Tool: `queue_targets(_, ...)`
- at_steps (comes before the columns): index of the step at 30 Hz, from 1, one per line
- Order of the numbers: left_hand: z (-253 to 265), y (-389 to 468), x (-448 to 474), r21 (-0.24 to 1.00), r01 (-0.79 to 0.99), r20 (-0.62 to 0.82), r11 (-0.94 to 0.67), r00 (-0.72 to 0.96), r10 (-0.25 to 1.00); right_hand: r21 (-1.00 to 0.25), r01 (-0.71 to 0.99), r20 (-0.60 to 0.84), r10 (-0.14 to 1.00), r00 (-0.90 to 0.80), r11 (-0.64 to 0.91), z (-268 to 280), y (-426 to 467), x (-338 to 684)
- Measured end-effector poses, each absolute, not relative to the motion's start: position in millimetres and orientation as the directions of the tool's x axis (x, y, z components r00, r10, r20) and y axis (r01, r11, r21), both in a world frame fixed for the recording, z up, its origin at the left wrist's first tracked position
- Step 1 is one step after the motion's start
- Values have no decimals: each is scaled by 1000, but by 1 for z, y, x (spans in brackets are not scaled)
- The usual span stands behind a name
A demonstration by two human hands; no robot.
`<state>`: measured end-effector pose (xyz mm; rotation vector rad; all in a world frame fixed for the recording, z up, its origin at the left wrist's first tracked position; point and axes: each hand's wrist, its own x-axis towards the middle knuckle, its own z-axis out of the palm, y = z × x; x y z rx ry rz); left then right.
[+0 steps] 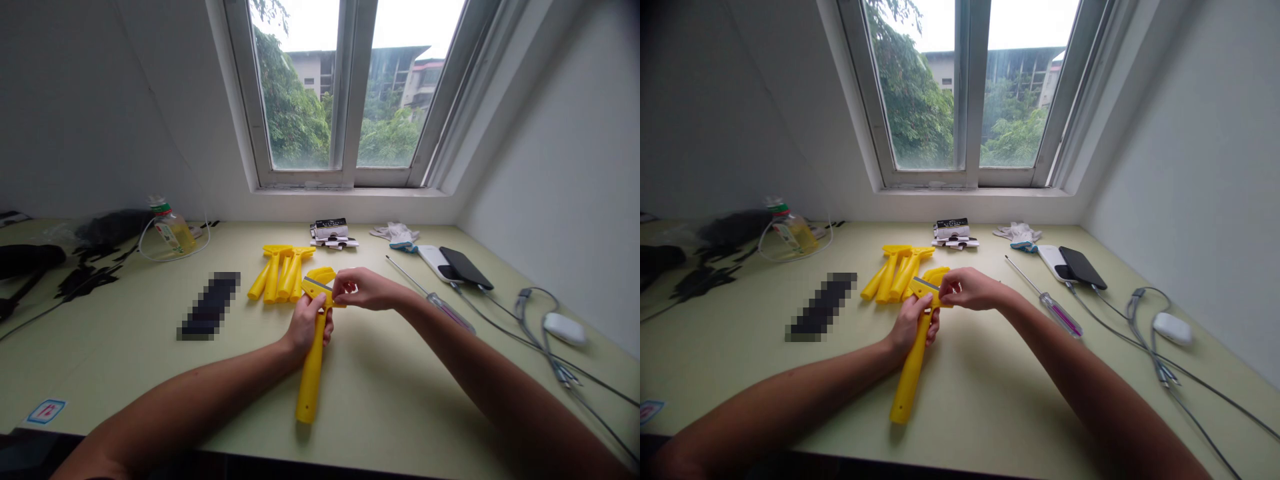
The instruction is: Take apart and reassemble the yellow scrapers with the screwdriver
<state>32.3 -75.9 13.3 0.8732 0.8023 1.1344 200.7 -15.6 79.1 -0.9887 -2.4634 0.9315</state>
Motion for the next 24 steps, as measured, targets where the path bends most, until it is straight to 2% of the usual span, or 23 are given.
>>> queue_targets(5, 15, -78, 32, 896, -408, -75, 173, 245, 966, -769, 431, 50, 716, -696, 472, 74, -11, 202)
queue_targets(11, 18, -81, 34, 899, -394, -93, 189, 251, 964, -896, 378, -141, 659, -739, 232, 72, -7, 203)
queue_targets(17, 21, -86, 35, 902, -390, -92, 183, 241, 966, -964, 259, -170, 625, -762, 53, 72, -12, 200)
queue_targets(24, 28, -85, 35, 912, -385, -53, 141, 232, 971, -976, 216, -147, 636, -758, 32, 78, -14, 203)
